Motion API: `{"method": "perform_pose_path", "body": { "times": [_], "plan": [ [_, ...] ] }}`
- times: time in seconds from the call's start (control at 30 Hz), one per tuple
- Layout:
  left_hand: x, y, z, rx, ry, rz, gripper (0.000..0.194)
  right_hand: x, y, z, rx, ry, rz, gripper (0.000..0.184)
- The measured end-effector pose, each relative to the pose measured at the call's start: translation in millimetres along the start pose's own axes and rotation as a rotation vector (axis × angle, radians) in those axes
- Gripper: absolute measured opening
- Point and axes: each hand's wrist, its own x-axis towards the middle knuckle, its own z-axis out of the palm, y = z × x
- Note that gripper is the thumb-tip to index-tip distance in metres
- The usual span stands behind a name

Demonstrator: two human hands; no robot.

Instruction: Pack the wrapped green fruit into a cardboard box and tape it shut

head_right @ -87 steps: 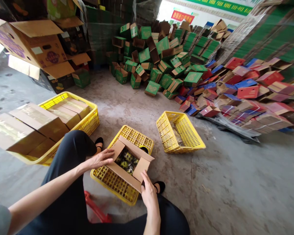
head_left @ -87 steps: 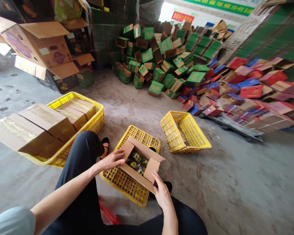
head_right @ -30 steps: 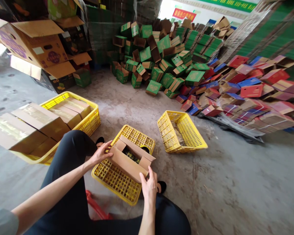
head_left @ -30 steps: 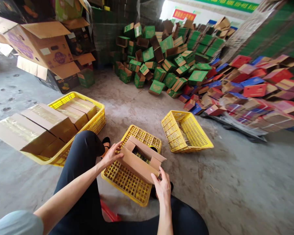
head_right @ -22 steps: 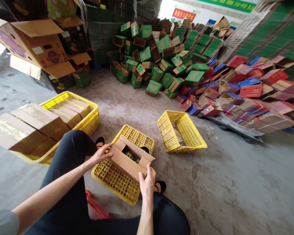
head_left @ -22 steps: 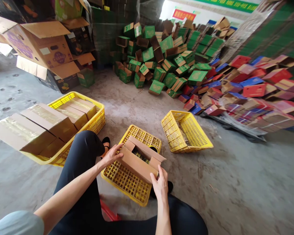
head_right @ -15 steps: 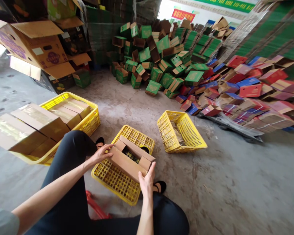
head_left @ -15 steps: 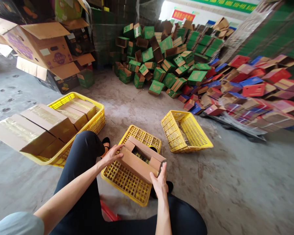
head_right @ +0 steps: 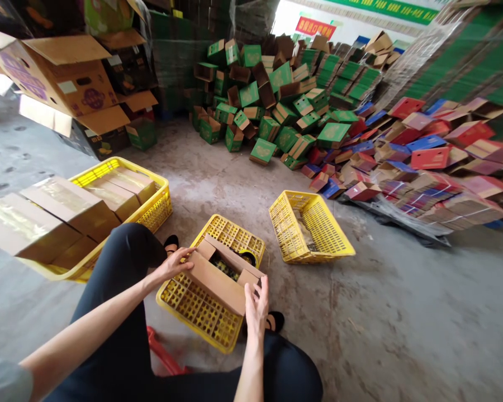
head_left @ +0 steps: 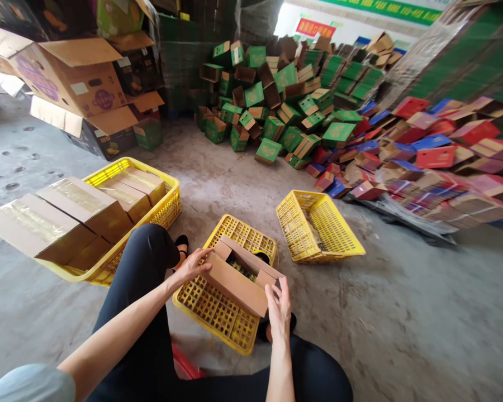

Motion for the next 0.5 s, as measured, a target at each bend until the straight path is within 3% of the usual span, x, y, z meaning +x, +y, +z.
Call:
{"method": "perform_pose_path", "body": {
  "times": [0.17,0.5],
  "plan": [
    [0.2,-2.6,0.4,-0.011,0.008,-0.004,0.06,-3.6,-3.7,-7.0,0.039,0.056,0.037,0.085],
    [0.9,-5.1,1.9,-0.006,0.027,-0.014,0.061,-10.5,-7.3,-12.0,-0.023,0.072,0.031,0.076]
  ]
}}
